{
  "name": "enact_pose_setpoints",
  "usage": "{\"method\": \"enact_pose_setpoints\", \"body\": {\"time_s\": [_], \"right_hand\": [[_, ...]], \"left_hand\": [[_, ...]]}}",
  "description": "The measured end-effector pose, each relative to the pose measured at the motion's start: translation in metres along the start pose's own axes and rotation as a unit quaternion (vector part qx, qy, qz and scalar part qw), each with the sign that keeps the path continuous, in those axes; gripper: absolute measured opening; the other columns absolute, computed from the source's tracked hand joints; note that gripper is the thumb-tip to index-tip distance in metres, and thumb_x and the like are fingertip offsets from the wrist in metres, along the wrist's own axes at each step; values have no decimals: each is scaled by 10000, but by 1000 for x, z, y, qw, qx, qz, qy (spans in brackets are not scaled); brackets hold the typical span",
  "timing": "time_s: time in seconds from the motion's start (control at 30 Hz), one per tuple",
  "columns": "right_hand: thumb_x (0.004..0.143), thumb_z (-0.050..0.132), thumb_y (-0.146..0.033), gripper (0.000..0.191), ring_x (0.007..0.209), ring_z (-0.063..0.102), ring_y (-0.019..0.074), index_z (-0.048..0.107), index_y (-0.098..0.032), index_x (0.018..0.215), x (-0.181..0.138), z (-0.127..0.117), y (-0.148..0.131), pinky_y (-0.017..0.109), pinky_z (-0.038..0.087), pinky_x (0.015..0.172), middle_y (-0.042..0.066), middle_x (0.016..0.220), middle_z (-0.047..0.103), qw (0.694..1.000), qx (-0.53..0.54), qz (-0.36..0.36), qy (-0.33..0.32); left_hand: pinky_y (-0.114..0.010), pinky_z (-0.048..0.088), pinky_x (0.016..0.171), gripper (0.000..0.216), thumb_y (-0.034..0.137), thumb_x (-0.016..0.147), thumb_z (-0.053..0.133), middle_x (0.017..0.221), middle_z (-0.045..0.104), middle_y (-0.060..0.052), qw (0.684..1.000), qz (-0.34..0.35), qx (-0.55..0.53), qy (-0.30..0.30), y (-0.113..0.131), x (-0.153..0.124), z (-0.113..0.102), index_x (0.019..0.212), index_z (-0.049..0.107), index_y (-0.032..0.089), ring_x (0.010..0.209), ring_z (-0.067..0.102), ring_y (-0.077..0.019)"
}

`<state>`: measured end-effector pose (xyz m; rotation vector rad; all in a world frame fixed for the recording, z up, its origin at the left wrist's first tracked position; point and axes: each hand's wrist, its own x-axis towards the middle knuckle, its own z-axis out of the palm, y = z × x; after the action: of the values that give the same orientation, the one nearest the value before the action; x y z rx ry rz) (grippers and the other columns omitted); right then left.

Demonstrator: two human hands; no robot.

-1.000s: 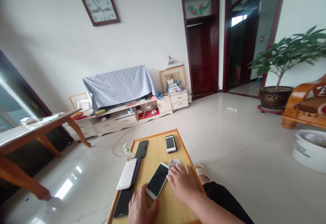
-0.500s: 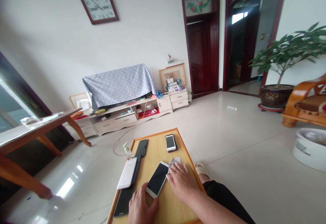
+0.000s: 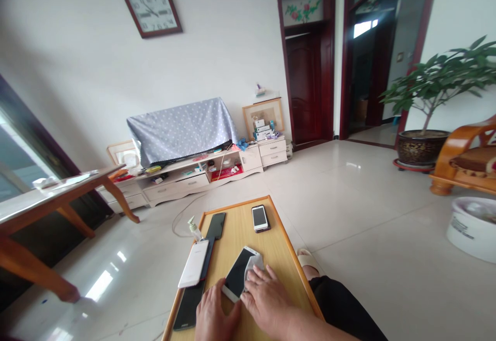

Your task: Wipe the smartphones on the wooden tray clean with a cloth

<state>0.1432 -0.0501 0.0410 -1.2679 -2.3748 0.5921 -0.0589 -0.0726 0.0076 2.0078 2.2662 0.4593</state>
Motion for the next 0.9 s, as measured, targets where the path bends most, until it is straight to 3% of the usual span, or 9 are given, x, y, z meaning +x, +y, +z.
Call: {"method": "enact_pose_setpoints", "body": {"time_s": [0.17,0.4,0.63,0.9], "right_hand": [[1058,273,-485,533,1475,356,309,609,-235,1388,10,-11,2,558,215,1223,87,1512,525,998,-14,54,21],[1051,323,-493,489,1464,380,289,581,-288,1412,-3,16,-12,540,175,1245,43,1522,517,999,31,-29,-2],[1059,270,-476,504,1462,377,323,622,-287,1367,10,-1,-8,588,230,1207,55,1515,526,999,13,34,4],[1053,308,-483,483,1477,357,288,544,-316,1441,-2,17,-17,551,179,1231,35,1532,506,998,53,-19,-23]], "left_hand": [[-368,349,1092,580,362,823,597,1361,628,-104,1000,0,-1,4,-1,0,1,1374,519,199,1301,531,-258],[-360,315,1128,642,334,807,620,1429,583,-104,1000,2,-6,-24,-4,1,3,1416,481,187,1355,479,-251],[-377,342,1107,570,405,850,574,1387,612,-108,1000,4,-10,5,-2,-1,2,1377,524,195,1325,513,-264],[-348,305,1135,672,241,770,607,1448,572,-88,999,1,-11,-31,-5,0,1,1428,477,203,1368,464,-241]]}}
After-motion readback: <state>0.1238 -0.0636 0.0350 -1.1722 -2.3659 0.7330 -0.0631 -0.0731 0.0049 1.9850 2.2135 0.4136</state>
